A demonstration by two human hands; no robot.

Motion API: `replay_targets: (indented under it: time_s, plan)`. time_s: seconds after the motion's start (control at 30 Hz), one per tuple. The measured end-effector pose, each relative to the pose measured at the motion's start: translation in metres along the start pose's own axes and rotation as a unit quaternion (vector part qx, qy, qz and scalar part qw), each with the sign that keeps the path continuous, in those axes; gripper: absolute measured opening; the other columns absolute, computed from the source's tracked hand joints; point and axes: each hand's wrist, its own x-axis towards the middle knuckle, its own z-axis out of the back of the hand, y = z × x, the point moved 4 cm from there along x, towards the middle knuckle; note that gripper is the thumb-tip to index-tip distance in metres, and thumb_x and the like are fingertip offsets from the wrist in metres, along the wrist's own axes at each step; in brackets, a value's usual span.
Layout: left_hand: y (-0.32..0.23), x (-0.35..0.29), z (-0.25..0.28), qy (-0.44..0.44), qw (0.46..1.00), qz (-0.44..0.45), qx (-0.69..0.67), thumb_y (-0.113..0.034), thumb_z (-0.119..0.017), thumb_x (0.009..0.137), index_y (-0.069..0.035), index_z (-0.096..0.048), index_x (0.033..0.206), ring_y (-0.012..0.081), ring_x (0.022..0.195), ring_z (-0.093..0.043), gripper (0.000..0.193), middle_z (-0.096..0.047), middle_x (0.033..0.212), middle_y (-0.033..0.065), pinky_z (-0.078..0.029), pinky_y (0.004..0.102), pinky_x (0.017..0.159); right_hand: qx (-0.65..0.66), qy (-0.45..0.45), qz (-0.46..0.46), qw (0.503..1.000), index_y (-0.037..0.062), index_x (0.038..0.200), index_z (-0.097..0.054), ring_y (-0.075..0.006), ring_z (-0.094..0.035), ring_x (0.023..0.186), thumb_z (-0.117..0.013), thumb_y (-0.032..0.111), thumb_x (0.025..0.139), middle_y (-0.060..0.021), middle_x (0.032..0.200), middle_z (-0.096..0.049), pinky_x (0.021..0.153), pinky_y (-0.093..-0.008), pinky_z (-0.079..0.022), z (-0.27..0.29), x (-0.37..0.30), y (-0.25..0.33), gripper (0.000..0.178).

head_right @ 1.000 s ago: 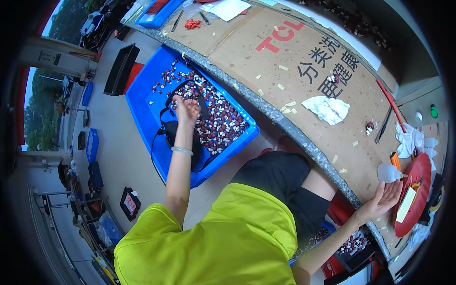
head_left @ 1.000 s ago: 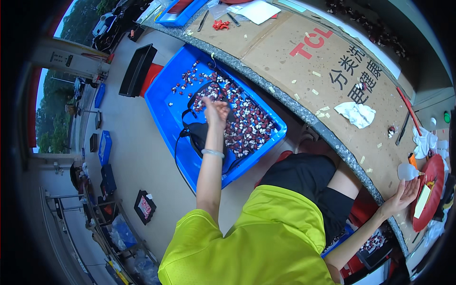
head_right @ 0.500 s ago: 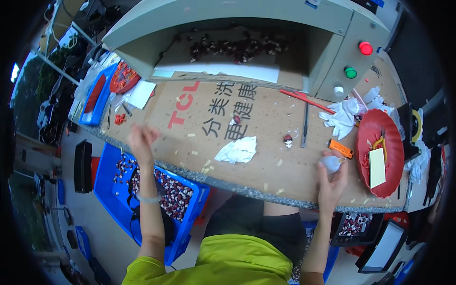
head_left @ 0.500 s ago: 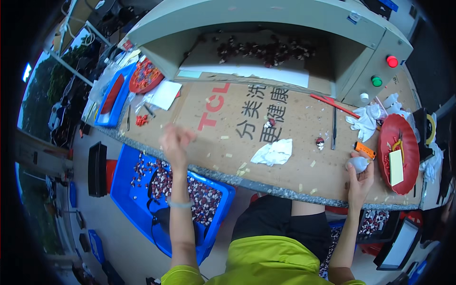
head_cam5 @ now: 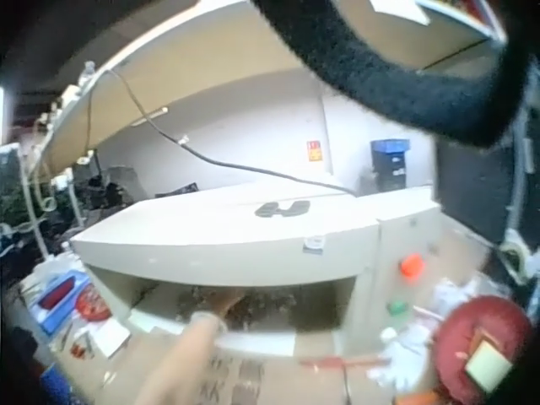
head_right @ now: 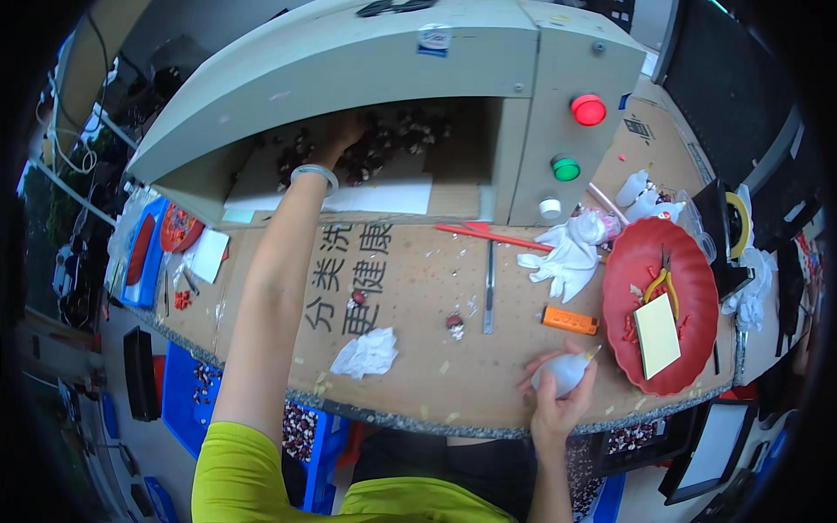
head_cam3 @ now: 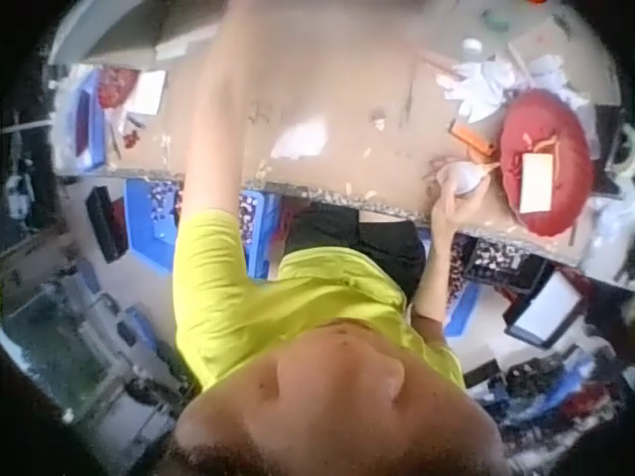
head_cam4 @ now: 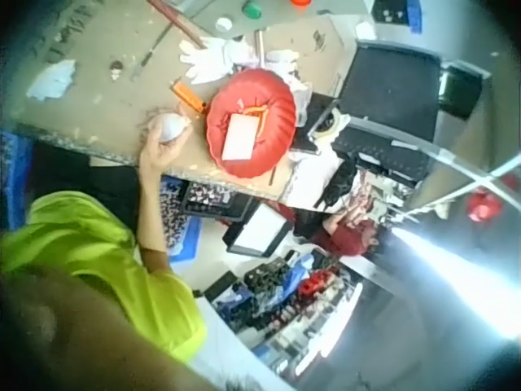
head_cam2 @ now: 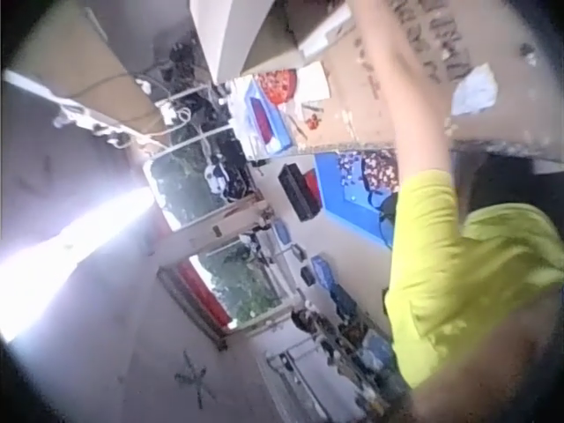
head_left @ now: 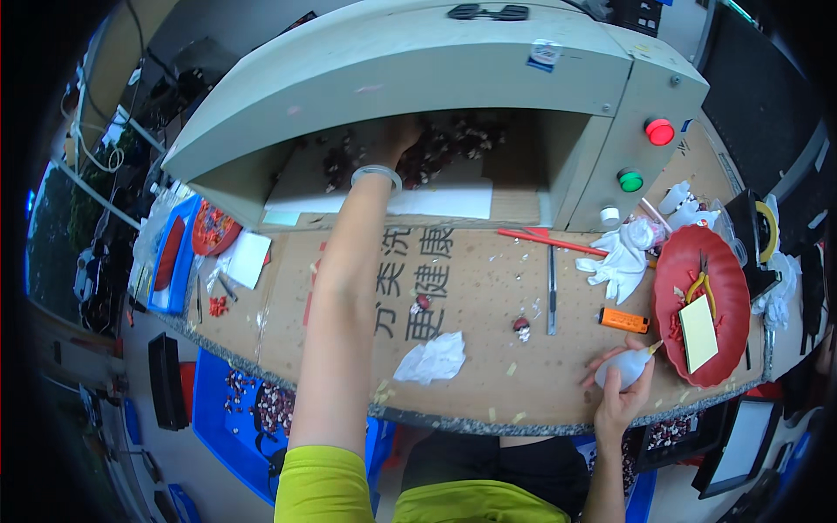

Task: The person retrieves miniature figurine parts from a shelf, applies glue onto the components using a dispenser bottle, and joins the parts together by hand.

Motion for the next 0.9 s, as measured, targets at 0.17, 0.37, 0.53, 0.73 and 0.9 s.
replay_targets:
  time_s: [0.17,0.37,0.53,0.73,0.9]
  plan:
    - [0.016,0.015,-0.023,-0.033,0.999,-0.032,0.005,-0.011,-0.06,0.083,0.0,-0.057,0.115,0.0431,0.107,-0.053,0.033,-0.058,0.113,0.0264,-0.044,0.0462,0.091,-0.021,0.016,0.012,1.0,-0.0003,0.124,-0.041,-0.0126,-0.057,0.065,-0.058,0.008,0.088,-0.0123,0.089,-0.059,0.055,-0.0233,-0.049,0.005,-0.002,-0.004,0.04]
    - [-0.052,-0.015,0.062,0.124,0.928,0.264,-0.232,-0.011,-0.062,0.087,0.0,-0.06,0.11,0.0259,0.098,-0.062,0.026,-0.063,0.106,0.0143,-0.049,0.0338,0.083,-0.077,0.022,0.001,0.997,0.0004,0.129,-0.038,-0.0102,-0.056,0.07,-0.057,0.008,0.089,-0.0123,0.095,-0.06,0.056,-0.0215,-0.046,0.015,0.002,-0.004,0.044]
    - [-0.221,-0.159,0.207,0.097,0.144,0.436,-0.883,-0.014,-0.059,0.092,0.002,-0.052,0.114,0.0195,0.099,-0.058,0.028,-0.058,0.111,0.0108,-0.052,0.0277,0.086,-0.042,0.071,0.019,0.996,0.0035,0.135,-0.023,-0.0142,-0.055,0.09,-0.048,0.005,0.093,-0.0165,0.113,-0.055,0.074,-0.0246,-0.047,0.007,-0.002,-0.001,0.049]
    - [-0.328,-0.259,0.247,0.159,0.284,0.44,-0.837,0.002,-0.061,0.087,0.0,-0.055,0.112,0.0191,0.092,-0.064,0.026,-0.061,0.112,0.0116,-0.053,0.0273,0.082,-0.007,0.207,0.054,0.977,0.0063,0.121,-0.022,-0.0173,-0.055,0.095,-0.05,0.008,0.095,-0.0269,0.128,-0.05,0.087,-0.0309,-0.046,-0.007,-0.008,0.005,0.038]
    - [-0.34,-0.248,0.243,0.143,0.478,0.429,-0.753,0.003,-0.062,0.087,0.005,-0.055,0.113,0.0238,0.1,-0.065,0.027,-0.063,0.112,0.0161,-0.052,0.0302,0.088,-0.005,0.238,0.054,0.97,0.0061,0.116,-0.024,-0.0166,-0.055,0.095,-0.054,0.008,0.094,-0.0256,0.128,-0.051,0.087,-0.0299,-0.045,-0.006,-0.021,-0.003,0.037]
